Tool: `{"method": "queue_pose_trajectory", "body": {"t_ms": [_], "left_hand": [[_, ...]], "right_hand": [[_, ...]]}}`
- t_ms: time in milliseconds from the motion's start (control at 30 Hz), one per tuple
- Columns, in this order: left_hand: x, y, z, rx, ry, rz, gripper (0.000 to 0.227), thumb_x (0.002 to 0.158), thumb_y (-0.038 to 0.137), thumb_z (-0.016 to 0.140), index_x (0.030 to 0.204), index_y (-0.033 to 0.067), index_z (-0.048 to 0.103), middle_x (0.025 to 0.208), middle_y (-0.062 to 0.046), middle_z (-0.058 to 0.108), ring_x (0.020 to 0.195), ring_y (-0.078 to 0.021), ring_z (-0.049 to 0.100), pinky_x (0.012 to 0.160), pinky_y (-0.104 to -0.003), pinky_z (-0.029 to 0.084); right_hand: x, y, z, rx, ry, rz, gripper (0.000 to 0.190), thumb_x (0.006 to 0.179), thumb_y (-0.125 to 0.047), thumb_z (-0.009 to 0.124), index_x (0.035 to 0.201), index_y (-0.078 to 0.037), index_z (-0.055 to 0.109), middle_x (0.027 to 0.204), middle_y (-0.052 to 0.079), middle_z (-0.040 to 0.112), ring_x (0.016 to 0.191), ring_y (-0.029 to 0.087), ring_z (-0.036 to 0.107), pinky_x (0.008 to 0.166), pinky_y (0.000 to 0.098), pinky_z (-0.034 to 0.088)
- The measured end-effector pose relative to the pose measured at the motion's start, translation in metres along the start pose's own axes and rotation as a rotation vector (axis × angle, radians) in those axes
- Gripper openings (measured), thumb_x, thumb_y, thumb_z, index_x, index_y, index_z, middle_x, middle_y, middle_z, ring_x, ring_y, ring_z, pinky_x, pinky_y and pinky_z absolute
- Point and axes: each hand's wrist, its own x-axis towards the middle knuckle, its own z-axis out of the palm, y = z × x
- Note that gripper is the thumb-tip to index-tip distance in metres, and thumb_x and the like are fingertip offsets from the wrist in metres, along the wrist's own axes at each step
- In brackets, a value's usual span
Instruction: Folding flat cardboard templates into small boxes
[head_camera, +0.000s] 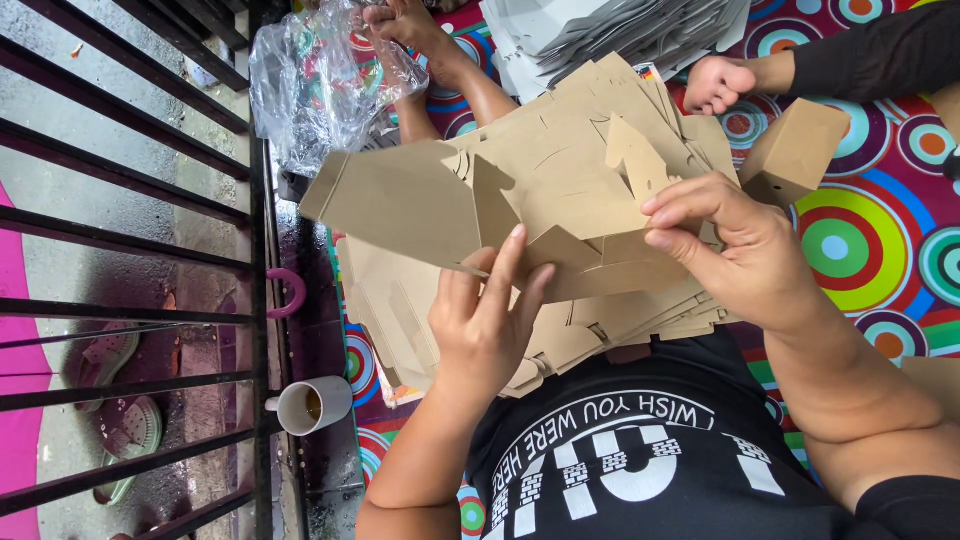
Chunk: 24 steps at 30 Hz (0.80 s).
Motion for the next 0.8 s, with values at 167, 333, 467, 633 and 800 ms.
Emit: {"method": "queue_pose_trajectory", "body": {"t_ms": [167,333,467,633,800], "left_hand": [[0.009,0.005,0.002,0.035,-0.029,0.116,0.039,0.1,0.03,0.083,0.132,0.0126,0.068,0.102,-0.005,0.059,0.082,-0.0157,0.061,0.073,-0.032,0.055],[0.004,0.012,0.01,-0.006,-0.115,0.198,0.042,0.102,0.035,0.082,0.135,0.0161,0.065,0.112,-0.007,0.061,0.072,-0.022,0.048,0.061,-0.036,0.045],[0.0,0.03,0.003,0.005,-0.107,0.095,0.043,0.091,0.03,0.08,0.129,0.0127,0.069,0.1,-0.008,0.064,0.073,-0.0245,0.068,0.059,-0.036,0.057],[-0.02,0.024,-0.002,-0.283,-0.281,-0.255,0.04,0.099,0.043,0.063,0.119,0.0081,0.063,0.077,-0.003,0.055,0.058,-0.0257,0.066,0.055,-0.04,0.057],[-0.044,-0.034,0.016,-1.042,-0.399,-0.767,0.028,0.091,0.041,0.039,0.093,0.0159,0.052,0.094,0.003,0.047,0.085,-0.0104,0.043,0.079,-0.03,0.036]], "right_hand": [[-0.001,0.004,0.004,0.019,-0.018,0.018,0.014,0.098,0.0,0.07,0.107,-0.006,0.062,0.113,0.013,0.069,0.117,0.026,0.068,0.106,0.0337,0.053],[0.001,0.001,0.012,-0.023,-0.052,-0.011,0.01,0.097,-0.002,0.07,0.105,-0.006,0.066,0.116,0.014,0.068,0.116,0.026,0.067,0.109,0.0349,0.051],[0.006,0.0,0.024,-0.067,0.04,-0.203,0.01,0.09,-0.002,0.077,0.099,-0.005,0.073,0.102,0.011,0.074,0.107,0.033,0.071,0.114,0.0546,0.044],[0.009,-0.023,0.018,-0.049,0.03,-0.342,0.011,0.09,-0.005,0.076,0.101,-0.007,0.074,0.099,0.007,0.076,0.112,0.033,0.07,0.119,0.0554,0.038],[-0.006,-0.006,-0.025,-0.197,0.419,-0.438,0.039,0.105,-0.036,0.056,0.112,0.002,0.047,0.12,0.034,0.054,0.135,0.045,0.05,0.129,0.0653,0.041]]}}
